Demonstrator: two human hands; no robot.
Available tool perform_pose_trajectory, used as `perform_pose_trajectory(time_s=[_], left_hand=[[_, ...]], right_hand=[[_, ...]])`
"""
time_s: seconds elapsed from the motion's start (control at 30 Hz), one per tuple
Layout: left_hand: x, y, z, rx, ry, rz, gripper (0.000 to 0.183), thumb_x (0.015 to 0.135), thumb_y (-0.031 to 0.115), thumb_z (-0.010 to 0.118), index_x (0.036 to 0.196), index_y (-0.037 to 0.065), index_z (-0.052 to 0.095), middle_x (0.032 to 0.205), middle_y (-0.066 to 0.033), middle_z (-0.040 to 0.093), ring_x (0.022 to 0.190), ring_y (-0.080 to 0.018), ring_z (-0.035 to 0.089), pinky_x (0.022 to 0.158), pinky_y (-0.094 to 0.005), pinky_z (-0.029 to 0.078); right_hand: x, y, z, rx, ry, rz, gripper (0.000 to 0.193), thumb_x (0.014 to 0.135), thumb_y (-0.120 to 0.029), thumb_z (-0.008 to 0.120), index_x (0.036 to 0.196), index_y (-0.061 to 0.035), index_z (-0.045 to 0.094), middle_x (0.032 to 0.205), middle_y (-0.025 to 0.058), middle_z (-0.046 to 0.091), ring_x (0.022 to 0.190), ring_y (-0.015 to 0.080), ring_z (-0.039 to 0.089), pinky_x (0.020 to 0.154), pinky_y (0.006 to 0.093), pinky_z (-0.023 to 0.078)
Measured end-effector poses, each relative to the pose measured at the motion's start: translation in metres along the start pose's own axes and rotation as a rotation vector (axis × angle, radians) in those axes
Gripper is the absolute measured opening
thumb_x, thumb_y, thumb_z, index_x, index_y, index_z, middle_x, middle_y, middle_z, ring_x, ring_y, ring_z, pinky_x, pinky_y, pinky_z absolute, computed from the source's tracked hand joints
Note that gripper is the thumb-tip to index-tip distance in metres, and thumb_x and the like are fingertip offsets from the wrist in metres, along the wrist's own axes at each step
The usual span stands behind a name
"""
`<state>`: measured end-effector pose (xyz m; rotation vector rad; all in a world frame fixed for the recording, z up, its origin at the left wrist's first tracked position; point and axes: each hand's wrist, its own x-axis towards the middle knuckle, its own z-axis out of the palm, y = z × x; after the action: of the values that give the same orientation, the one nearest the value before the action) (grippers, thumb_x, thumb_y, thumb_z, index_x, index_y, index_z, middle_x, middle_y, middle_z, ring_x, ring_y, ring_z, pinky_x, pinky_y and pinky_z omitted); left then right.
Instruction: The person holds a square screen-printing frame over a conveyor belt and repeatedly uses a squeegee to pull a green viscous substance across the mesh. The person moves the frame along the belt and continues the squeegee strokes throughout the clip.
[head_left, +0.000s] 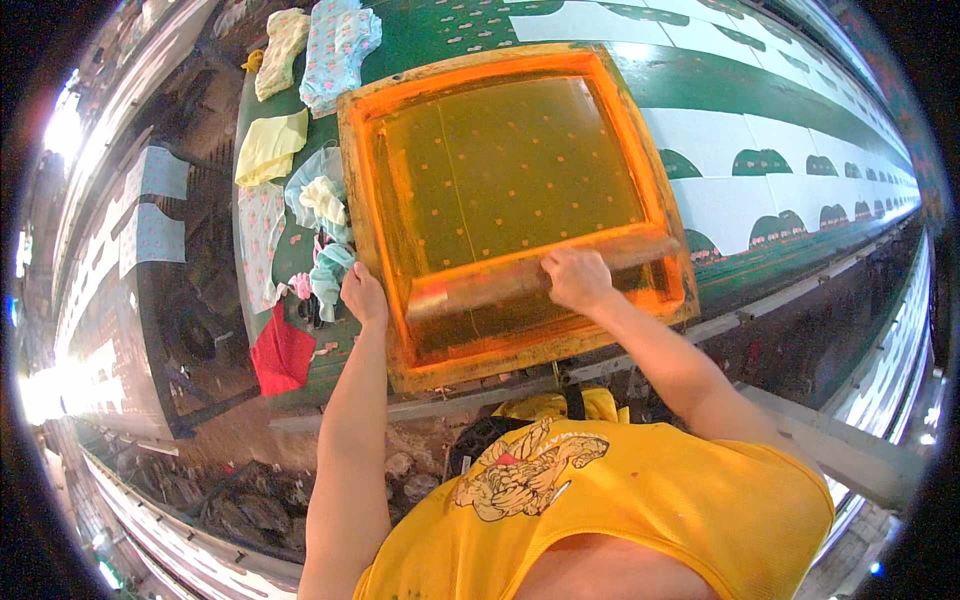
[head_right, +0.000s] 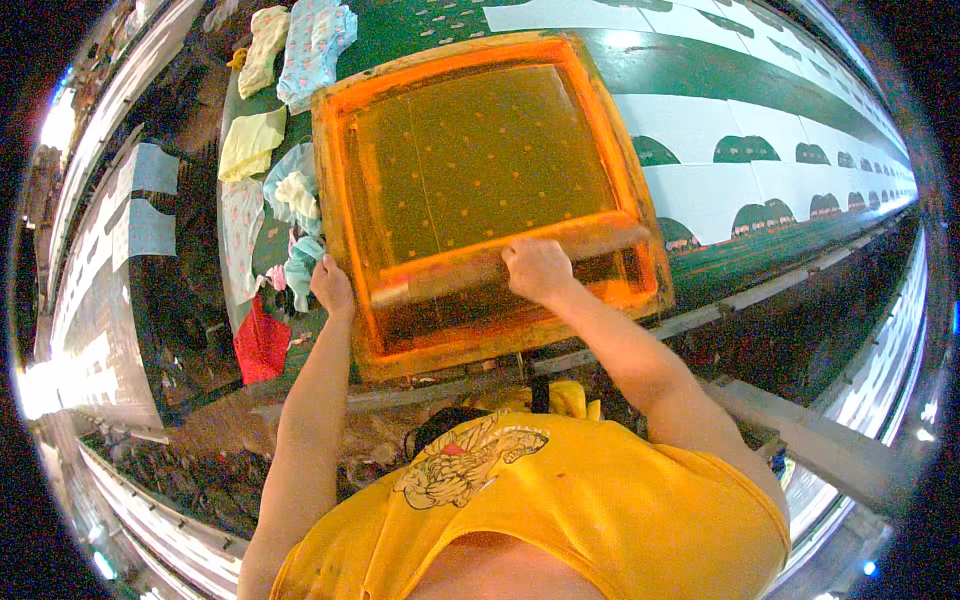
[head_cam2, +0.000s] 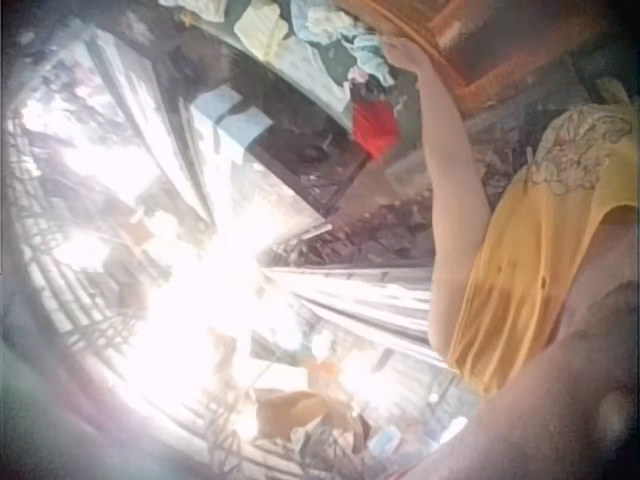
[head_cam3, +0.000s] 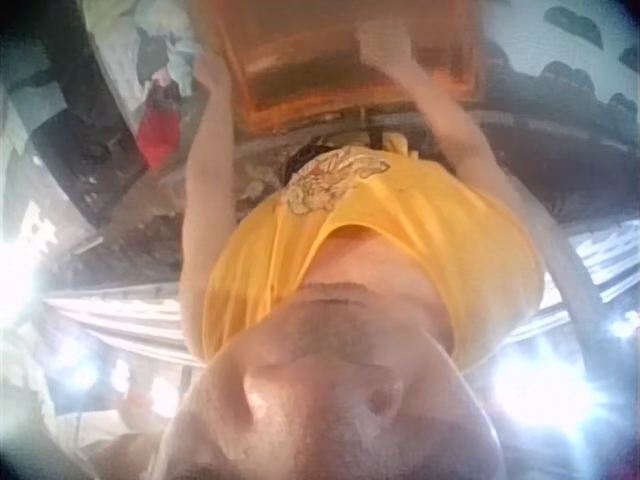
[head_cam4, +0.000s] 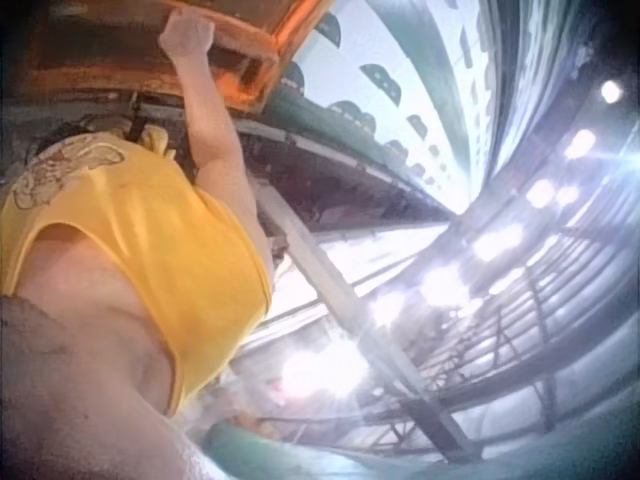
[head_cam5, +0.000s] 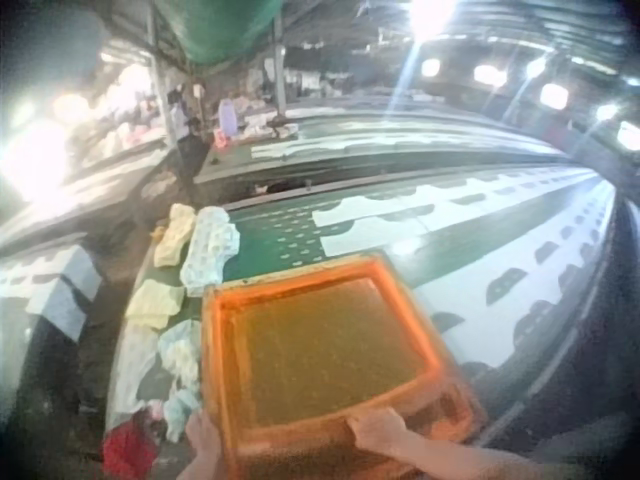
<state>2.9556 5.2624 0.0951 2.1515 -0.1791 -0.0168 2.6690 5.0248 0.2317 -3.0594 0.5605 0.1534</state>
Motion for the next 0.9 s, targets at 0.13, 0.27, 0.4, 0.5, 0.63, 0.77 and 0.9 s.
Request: perform_pose_trajectory(time_s=[0.13,0.27,0.4,0.5,0.63,0.77,0.9], left_hand=[[-0.004,0.004,-0.003,0.037,0.003,0.027,0.043,0.104,0.027,0.047,0.087,-0.008,0.064,0.089,-0.0249,0.065,0.085,-0.0446,0.059,0.077,-0.0518,0.043],[-0.006,-0.007,0.0,0.006,0.086,0.111,0.041,0.104,0.027,0.047,0.089,-0.007,0.065,0.092,-0.0236,0.066,0.086,-0.0437,0.059,0.079,-0.0506,0.044],[-0.016,-0.002,0.002,0.024,0.095,0.169,0.038,0.103,0.028,0.05,0.095,-0.006,0.065,0.098,-0.02,0.064,0.092,-0.0407,0.06,0.081,-0.0493,0.045],[-0.022,-0.006,-0.003,0.047,0.039,0.194,0.035,0.101,0.028,0.053,0.103,-0.005,0.064,0.103,-0.0177,0.061,0.095,-0.0383,0.06,0.082,-0.0485,0.046],[-0.035,-0.013,-0.007,-0.004,0.094,0.25,0.033,0.1,0.027,0.057,0.109,-0.004,0.062,0.105,-0.0176,0.059,0.095,-0.0371,0.058,0.084,-0.0471,0.046],[-0.05,-0.039,-0.022,0.01,0.003,0.225,0.028,0.095,0.018,0.063,0.109,-0.006,0.061,0.108,-0.0187,0.057,0.108,-0.0368,0.055,0.093,-0.0464,0.046],[-0.089,-0.033,-0.038,-0.063,0.121,0.167,0.026,0.092,0.013,0.067,0.109,-0.006,0.063,0.131,-0.022,0.046,0.118,-0.0377,0.052,0.098,-0.0453,0.046]], right_hand=[[-0.085,-0.028,0.026,0.017,0.06,-0.007,0.019,0.076,-0.019,0.067,0.091,-0.0074,0.07,0.099,0.0089,0.068,0.097,0.0294,0.068,0.075,0.0453,0.058],[-0.115,-0.041,0.027,0.007,0.031,0.013,0.035,0.072,-0.025,0.077,0.103,-0.008,0.071,0.103,0.0072,0.068,0.101,0.0263,0.068,0.076,0.0432,0.058],[-0.123,-0.039,0.029,0.007,0.024,0.01,0.041,0.071,-0.029,0.081,0.106,-0.0089,0.072,0.104,0.0065,0.069,0.103,0.025,0.067,0.077,0.0419,0.058],[-0.122,-0.036,0.03,-0.001,0.04,-0.006,0.043,0.073,-0.032,0.081,0.107,-0.0089,0.071,0.104,0.007,0.068,0.104,0.0254,0.067,0.079,0.0412,0.057],[-0.122,-0.037,0.026,0.055,0.097,-0.041,0.041,0.077,-0.037,0.076,0.103,-0.0073,0.069,0.102,0.0108,0.068,0.102,0.031,0.067,0.084,0.0461,0.056],[-0.117,-0.042,-0.007,0.063,-0.164,-0.065,0.076,0.076,-0.064,0.074,0.124,-0.0064,0.064,0.119,0.0154,0.067,0.114,0.0363,0.063,0.094,0.049,0.052],[-0.105,-0.033,-0.027,0.292,-0.203,-0.006,0.089,0.077,-0.07,0.071,0.138,-0.0057,0.057,0.135,0.0195,0.061,0.123,0.0389,0.059,0.103,0.0502,0.048]])
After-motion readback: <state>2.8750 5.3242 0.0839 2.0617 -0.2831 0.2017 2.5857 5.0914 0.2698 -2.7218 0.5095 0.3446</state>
